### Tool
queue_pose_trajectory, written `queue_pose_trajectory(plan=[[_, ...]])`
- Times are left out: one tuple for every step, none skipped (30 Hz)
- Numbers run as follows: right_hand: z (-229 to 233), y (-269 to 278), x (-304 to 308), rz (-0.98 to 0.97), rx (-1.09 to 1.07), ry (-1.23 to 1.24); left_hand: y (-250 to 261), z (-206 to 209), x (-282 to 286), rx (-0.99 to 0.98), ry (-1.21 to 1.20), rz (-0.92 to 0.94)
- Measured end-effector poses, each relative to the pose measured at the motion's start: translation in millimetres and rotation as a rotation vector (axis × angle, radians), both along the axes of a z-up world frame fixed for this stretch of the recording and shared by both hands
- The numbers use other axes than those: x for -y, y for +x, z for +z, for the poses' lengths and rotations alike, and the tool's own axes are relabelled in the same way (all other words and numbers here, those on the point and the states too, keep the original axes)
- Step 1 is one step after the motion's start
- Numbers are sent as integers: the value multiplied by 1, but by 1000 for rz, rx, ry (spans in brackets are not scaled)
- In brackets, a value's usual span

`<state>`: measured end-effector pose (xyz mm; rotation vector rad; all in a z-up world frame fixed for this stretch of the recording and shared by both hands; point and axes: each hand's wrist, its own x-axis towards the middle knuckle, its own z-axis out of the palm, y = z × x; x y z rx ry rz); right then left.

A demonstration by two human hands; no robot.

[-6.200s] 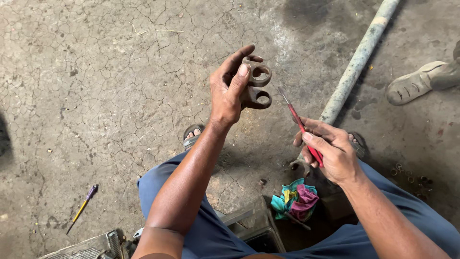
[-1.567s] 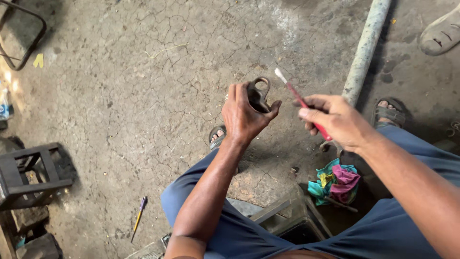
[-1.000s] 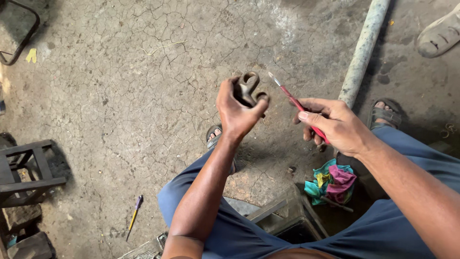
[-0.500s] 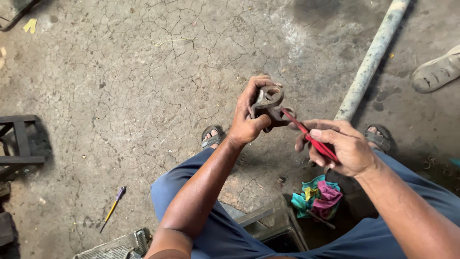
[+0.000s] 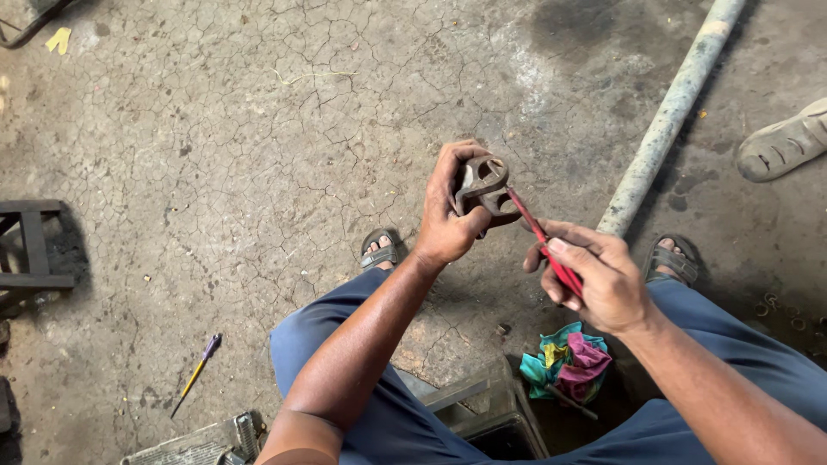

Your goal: The person manipulates a metal universal joint and a pipe by hand, using a screwdriver and a hammer to clean or dislodge internal components while sitting on the floor.

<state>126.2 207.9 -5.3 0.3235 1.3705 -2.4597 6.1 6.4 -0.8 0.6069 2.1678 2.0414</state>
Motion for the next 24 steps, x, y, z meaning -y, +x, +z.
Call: queue_pose_trajectory(plan=[[1, 1, 3, -11, -4, 25, 1, 0, -2, -35, -44, 30], [4, 1, 5, -11, -4, 70, 3, -1, -3, -69, -87, 59], [7, 2, 9, -9, -4, 114, 4, 0, -4, -103, -132, 92], [11, 3, 12, -6, -4, 158, 5, 1, -4, -96, -125, 91], [15, 3, 15, -8, -4, 178, 5, 1, -4, -86, -117, 86], [18, 4, 17, -10, -5, 199, 5, 2, -4, -77, -109, 81], [20, 4, 18, -11, -7, 220, 5, 3, -5, -70, -118, 77], [23, 5, 19, -10, -24, 245, 4, 4, -5, -64, -127, 72], [23, 5, 19, -7, -42, 270, 4, 5, -5, -58, -137, 69], [23, 6, 19, -4, -60, 294, 2, 7, -4, -116, -149, 56], [22, 8, 19, -6, -72, 288, 1, 8, -2, -172, -162, 42], [20, 9, 19, -8, -85, 282, -1, 9, 0, -229, -176, 28], [17, 9, 17, -10, -99, 276, -3, 11, 2, -210, -186, -7], [14, 11, 15, -13, -97, 215, -5, 13, 3, -192, -196, -41], [12, 12, 13, -16, -93, 155, -7, 15, 5, -173, -206, -77], [10, 14, 11, -20, -90, 94, -8, 18, 8, -145, -206, -108], [8, 13, 7, 3, -124, 69, -10, 21, 10, -120, -204, -137], [5, 10, 2, 27, -158, 44, -13, 24, 12, -94, -202, -166], [4, 10, -3, 46, -183, 18, -14, 26, 14, -73, -215, -201], [3, 10, -8, 71, -164, -61, -15, 28, 17, -51, -228, -236], [3, 8, -14, 99, -149, -142, -15, 31, 20, -32, -241, -267], [3, 7, -18, 127, -134, -223, -16, 34, 22, -6, -191, -323], [4, 7, -23, 137, -72, -216, -18, 37, 23, 17, -138, -382], [5, 8, -28, 148, -11, -209, -19, 40, 24, 41, -86, -440]])
